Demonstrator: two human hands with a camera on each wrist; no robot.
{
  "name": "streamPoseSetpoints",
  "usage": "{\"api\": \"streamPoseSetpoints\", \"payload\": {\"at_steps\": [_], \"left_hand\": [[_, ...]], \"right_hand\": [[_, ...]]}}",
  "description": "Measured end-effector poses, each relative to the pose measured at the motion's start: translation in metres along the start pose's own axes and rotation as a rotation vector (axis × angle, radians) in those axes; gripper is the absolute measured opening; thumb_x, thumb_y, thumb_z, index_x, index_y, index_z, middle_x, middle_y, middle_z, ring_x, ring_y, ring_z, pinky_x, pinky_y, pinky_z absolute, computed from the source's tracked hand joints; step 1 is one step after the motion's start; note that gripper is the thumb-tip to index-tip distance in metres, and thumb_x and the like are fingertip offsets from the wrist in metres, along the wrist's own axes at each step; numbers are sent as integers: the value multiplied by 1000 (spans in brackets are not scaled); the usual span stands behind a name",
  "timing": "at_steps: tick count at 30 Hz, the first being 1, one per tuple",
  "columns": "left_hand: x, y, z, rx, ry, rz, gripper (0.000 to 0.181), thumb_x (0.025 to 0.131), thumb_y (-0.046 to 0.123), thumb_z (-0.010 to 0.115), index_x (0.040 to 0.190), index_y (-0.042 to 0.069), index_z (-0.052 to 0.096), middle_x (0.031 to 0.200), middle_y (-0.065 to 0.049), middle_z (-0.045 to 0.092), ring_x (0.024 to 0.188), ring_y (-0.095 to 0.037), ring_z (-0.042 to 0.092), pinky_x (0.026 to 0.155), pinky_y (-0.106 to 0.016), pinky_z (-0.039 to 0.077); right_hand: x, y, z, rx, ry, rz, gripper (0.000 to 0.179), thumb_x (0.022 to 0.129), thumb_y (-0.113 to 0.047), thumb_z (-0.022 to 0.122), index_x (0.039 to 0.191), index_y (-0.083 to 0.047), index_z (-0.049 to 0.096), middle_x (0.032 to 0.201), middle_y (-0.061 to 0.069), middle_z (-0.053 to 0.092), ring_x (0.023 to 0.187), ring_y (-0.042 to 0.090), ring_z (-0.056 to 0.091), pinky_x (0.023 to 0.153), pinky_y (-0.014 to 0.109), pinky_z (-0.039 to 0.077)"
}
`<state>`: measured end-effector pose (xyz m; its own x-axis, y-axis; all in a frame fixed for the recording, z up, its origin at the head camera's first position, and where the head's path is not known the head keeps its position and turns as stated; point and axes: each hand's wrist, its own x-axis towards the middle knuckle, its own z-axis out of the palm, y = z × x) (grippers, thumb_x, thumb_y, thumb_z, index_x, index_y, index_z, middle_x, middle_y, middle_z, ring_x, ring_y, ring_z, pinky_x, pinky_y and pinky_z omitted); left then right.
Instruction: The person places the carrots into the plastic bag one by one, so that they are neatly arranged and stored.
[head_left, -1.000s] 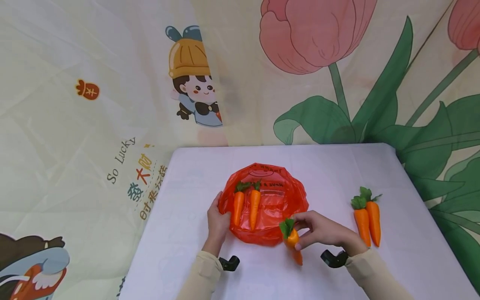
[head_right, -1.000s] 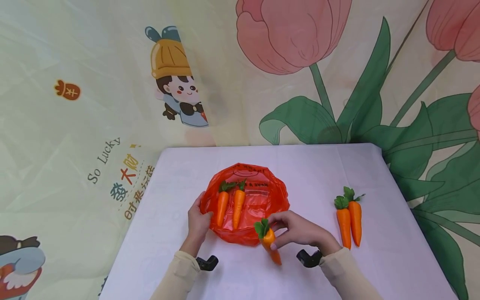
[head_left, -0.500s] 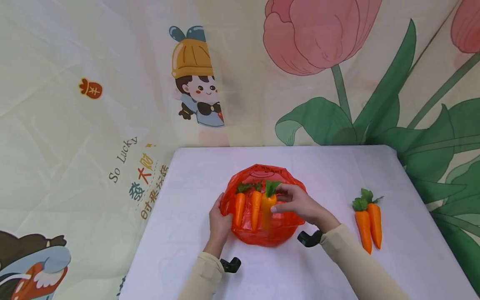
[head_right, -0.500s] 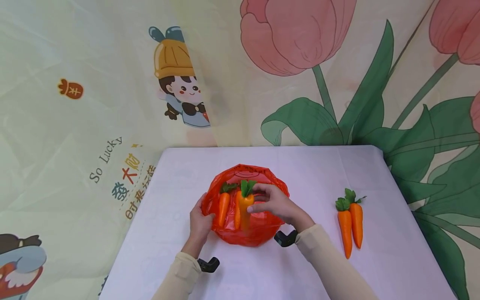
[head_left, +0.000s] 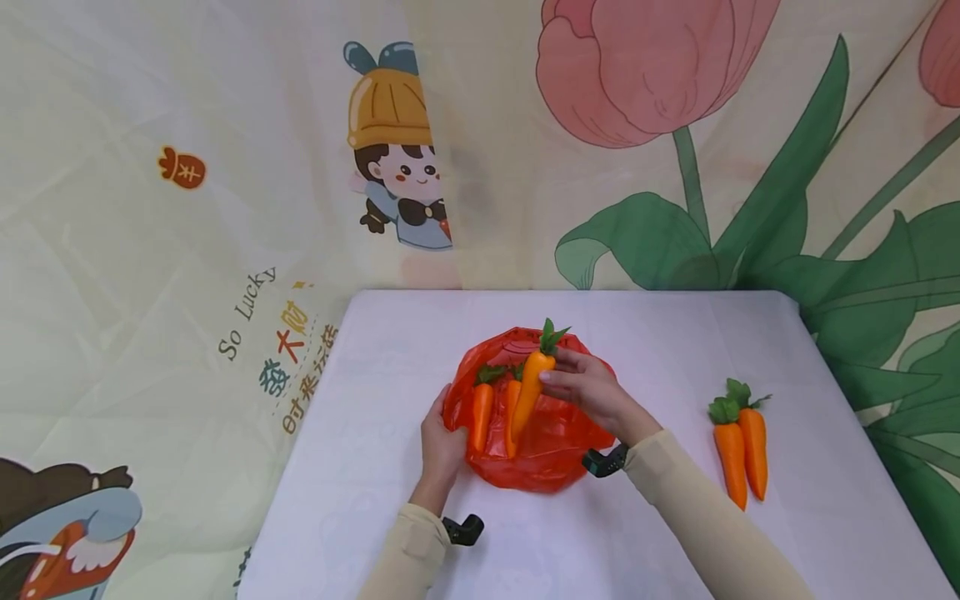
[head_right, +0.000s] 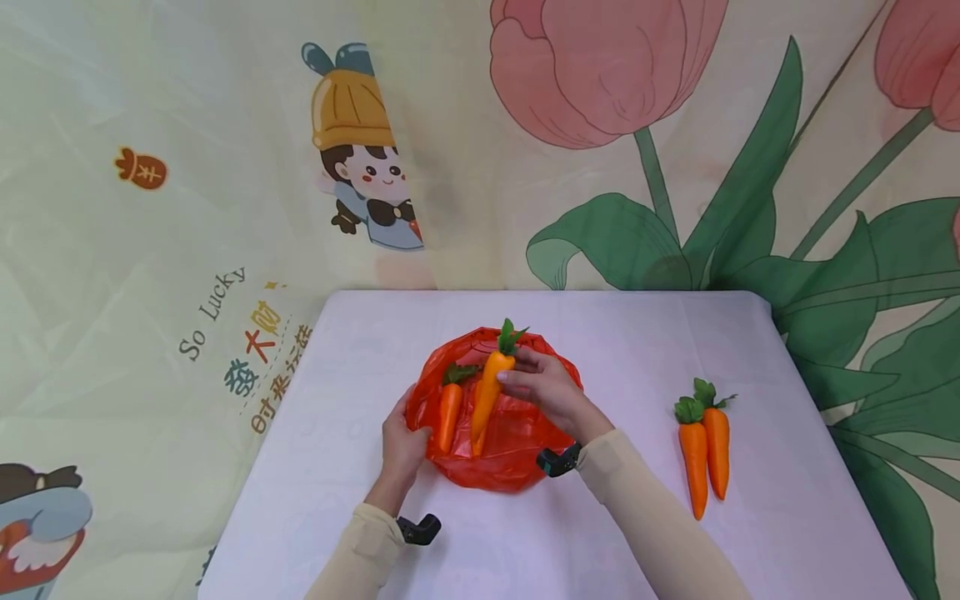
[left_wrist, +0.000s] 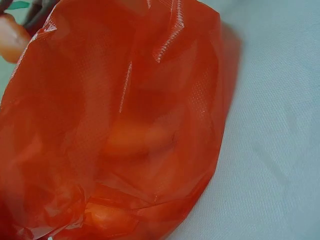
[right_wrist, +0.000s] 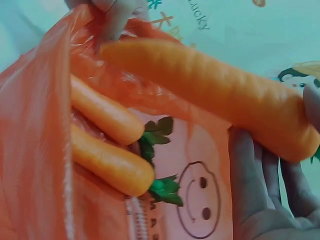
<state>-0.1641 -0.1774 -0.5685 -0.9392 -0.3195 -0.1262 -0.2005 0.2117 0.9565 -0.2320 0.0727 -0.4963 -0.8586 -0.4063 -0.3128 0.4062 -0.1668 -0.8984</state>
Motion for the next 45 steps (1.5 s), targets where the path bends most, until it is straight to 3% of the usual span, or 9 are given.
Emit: {"api": "streamPoseSetpoints", "payload": {"at_steps": [6,13,20,33,39,45], "left_hand": [[0,1,0,-11,-8,-4,76,89,-13,55,158,12,36,156,-8,43,139,-32,43,108,-47,43],[1,1,1,-17,-6,-9,75,89,-13,57,158,11,35,155,-7,43,137,-32,45,107,-47,44],[0,1,1,-18,-2,-2,75,90,-13,57,158,12,36,155,-6,43,138,-30,45,108,-46,44],[2,1,0,-38,-16,-5,75,91,-13,57,158,12,36,155,-6,44,137,-31,45,106,-47,45],[2,2,1,-29,-11,-12,74,91,-12,56,158,13,36,155,-6,44,137,-31,45,107,-48,44],[2,4,2,-29,-14,-10,74,91,-12,56,158,12,36,156,-6,43,139,-31,44,107,-47,44]], "right_hand": [[13,14,0,-31,99,6,72,91,-14,76,152,-5,40,141,14,55,124,31,59,102,47,50],[31,37,2,-254,254,37,59,89,-16,79,140,-5,52,130,15,59,115,31,62,92,39,57],[37,51,4,-391,323,45,55,89,-19,79,136,-4,54,124,16,63,112,32,63,89,42,58],[34,63,0,-472,282,55,63,90,-6,75,147,-7,48,135,14,60,120,33,59,98,48,53],[32,64,0,-615,241,-15,59,92,-4,72,147,-11,53,135,10,60,118,30,59,95,46,55],[29,64,4,-647,217,17,49,93,-8,71,141,-12,59,132,7,60,108,26,60,87,39,59]]}}
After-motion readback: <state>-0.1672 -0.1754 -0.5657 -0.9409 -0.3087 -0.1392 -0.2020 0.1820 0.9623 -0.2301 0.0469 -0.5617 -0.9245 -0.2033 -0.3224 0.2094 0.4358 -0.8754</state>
